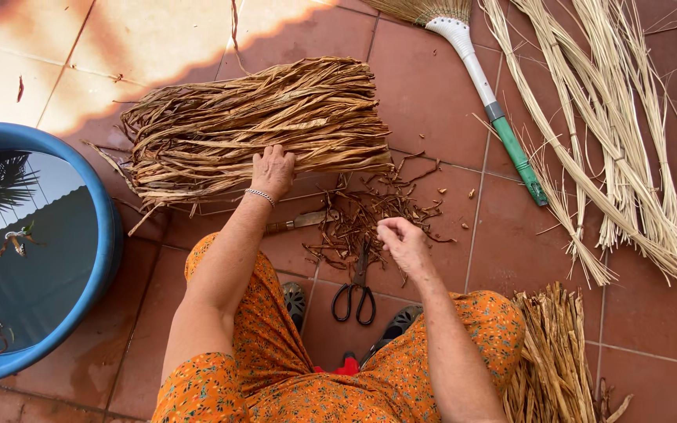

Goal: The person sits on a tiled floor and uses shears to trim the ends of dried plant stems. They hold bundles of stems, cut them to a uniform length, and place the trimmed pieces into a pile. A blue basin of water and a broom are visible nearby.

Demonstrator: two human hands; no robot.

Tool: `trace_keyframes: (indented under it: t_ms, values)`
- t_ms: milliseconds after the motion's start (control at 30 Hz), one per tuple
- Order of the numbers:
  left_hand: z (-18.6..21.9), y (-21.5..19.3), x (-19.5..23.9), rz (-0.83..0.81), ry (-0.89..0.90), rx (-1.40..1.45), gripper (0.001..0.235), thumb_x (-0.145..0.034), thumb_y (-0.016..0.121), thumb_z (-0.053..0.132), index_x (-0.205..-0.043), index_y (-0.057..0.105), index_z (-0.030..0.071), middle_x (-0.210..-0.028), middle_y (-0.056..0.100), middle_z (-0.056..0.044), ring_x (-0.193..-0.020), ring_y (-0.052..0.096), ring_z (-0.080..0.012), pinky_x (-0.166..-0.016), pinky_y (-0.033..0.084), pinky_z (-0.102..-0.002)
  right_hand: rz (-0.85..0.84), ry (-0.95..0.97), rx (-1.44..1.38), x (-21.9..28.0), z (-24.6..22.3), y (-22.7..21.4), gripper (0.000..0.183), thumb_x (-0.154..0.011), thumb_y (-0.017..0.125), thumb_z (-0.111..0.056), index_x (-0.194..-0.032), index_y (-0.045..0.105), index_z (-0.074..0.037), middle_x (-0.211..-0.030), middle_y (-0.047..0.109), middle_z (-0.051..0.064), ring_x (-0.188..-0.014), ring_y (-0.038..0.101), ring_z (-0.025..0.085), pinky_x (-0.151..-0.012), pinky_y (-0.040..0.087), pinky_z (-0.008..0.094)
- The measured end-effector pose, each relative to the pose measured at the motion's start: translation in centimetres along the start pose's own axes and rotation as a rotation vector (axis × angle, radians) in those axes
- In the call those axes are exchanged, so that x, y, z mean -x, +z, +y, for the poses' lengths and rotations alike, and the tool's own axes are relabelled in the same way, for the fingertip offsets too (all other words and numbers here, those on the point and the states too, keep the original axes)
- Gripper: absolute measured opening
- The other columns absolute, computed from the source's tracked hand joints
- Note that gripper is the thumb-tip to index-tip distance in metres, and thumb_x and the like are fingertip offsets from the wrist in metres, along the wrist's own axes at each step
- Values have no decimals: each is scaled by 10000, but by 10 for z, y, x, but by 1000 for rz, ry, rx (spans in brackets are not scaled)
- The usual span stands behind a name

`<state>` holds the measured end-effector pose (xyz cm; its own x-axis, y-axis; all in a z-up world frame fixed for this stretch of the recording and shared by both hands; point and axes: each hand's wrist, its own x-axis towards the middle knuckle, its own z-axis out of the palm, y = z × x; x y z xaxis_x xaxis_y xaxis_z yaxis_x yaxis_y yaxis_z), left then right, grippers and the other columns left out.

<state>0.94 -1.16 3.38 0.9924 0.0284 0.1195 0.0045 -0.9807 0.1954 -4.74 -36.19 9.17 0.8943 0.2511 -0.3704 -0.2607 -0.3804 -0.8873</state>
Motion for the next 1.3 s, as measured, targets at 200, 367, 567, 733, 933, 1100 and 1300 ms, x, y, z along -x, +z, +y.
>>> trace_keyframes:
  t_ms: [200,367,567,733,933,1100,1300]
  values:
    - [15,-5,5,-5,51,28,75,-984,631,148,-1038,596,109,-998,651,-104,-975,613,-276,-853,494,-442,-123,155,-154,-3,-2,25,486,-920,699,-393,-1254,680,-41,-1033,740,98,-842,687,148,-728,603,310]
    - [43,-13,25,-247,137,-104,89,-1026,545,94,-1102,547,140,-928,654,-87,-801,627,-209,-709,502,-378,-288,214,-828,-20,-16,63,984,-754,754,-603,-1441,368,-15,-1313,623,208,-1119,698,273,-936,619,445]
    - [74,-41,85,-442,392,-181,351,-1016,555,84,-1337,471,197,-966,669,-77,-834,638,-212,-758,510,-375,-11,297,-1393,-58,-3,100,785,-853,773,-443,-1408,412,-20,-1228,625,192,-1072,690,305,-1000,597,445]
    - [79,-77,86,-700,261,189,459,-919,673,462,-1289,548,219,-1060,644,-74,-989,581,-226,-860,458,-425,-11,285,-1341,-86,35,99,289,-1026,720,-218,-1238,563,-100,-1040,711,119,-769,624,176,-718,552,380]
    - [70,-44,47,-143,255,12,430,-833,726,427,-1156,647,153,-1128,642,-87,-1106,562,-250,-890,450,-416,138,400,-1320,-83,57,106,220,-1059,580,-206,-1246,625,-98,-961,659,88,-785,618,195,-760,562,404]
    - [87,31,18,-228,247,-154,426,-904,734,347,-1174,624,38,-1165,635,-151,-1111,561,-284,-941,450,-414,142,432,-1333,-69,48,113,228,-1052,541,-192,-1264,594,-126,-1027,656,103,-899,640,243,-826,562,464]
    - [117,83,16,-353,-113,21,597,-882,743,230,-1369,470,17,-1294,625,-191,-1251,548,-335,-1048,397,-497,204,413,-1382,-41,67,113,180,-1044,527,-184,-1206,590,-139,-1027,642,108,-910,636,263,-865,568,522]
